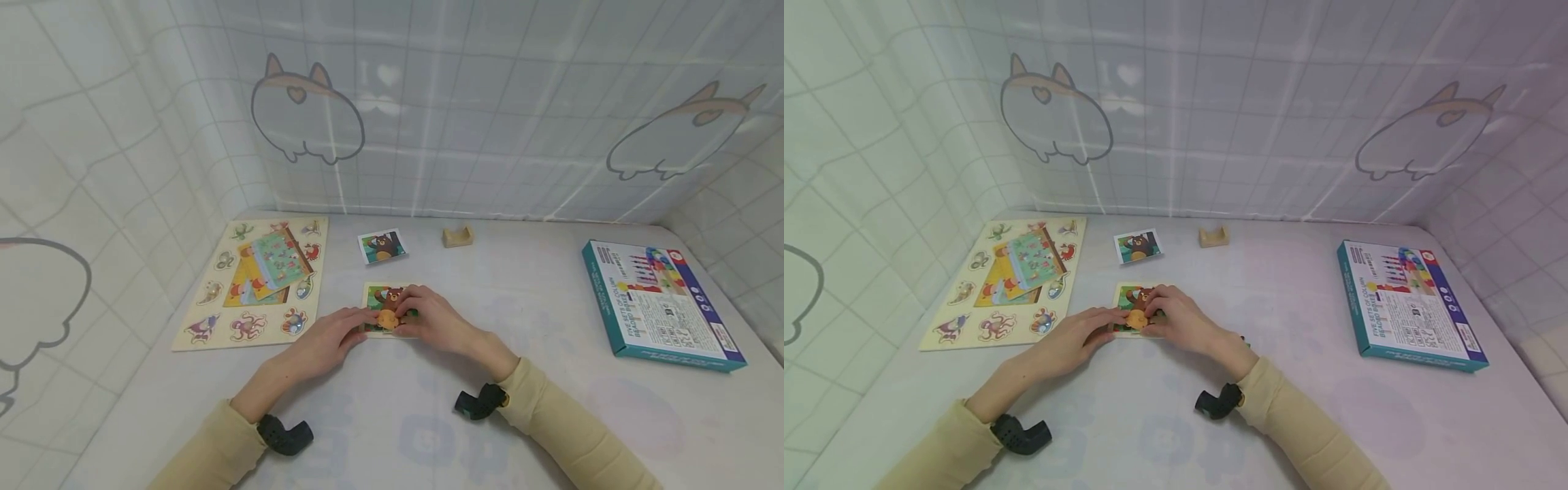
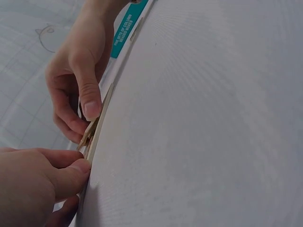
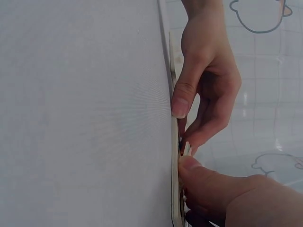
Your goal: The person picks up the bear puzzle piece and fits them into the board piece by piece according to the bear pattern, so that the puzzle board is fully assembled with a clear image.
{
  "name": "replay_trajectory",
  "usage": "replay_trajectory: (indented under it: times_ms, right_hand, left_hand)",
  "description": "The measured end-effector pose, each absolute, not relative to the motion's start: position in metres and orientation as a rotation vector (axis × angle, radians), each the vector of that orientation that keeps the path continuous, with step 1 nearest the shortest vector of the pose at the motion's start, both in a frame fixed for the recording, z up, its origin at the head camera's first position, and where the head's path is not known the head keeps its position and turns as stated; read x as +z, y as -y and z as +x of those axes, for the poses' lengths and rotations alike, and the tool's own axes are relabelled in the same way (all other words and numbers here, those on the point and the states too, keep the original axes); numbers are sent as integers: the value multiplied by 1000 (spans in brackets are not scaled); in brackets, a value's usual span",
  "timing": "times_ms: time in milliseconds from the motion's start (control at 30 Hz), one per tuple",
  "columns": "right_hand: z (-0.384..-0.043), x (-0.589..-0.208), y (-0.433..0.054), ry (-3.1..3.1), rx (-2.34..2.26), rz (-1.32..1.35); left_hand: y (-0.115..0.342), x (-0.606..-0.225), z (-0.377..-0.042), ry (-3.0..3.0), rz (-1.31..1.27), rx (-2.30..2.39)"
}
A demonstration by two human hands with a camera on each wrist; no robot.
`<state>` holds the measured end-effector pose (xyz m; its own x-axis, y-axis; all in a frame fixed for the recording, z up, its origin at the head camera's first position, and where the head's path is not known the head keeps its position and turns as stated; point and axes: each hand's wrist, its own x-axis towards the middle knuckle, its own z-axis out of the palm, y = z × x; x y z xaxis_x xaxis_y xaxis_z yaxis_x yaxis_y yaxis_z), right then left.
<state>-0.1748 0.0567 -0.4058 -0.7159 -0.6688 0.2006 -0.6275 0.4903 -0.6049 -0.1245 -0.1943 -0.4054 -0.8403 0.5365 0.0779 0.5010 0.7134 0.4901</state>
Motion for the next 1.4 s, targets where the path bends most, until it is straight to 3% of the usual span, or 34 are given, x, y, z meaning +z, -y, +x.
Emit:
replay_trajectory:
  times_ms: [1400]
  right_hand:
    - [-174,-411,-55,-2719,-1047,-1123]
  left_hand:
    - [184,-402,-119,-2840,1007,583]
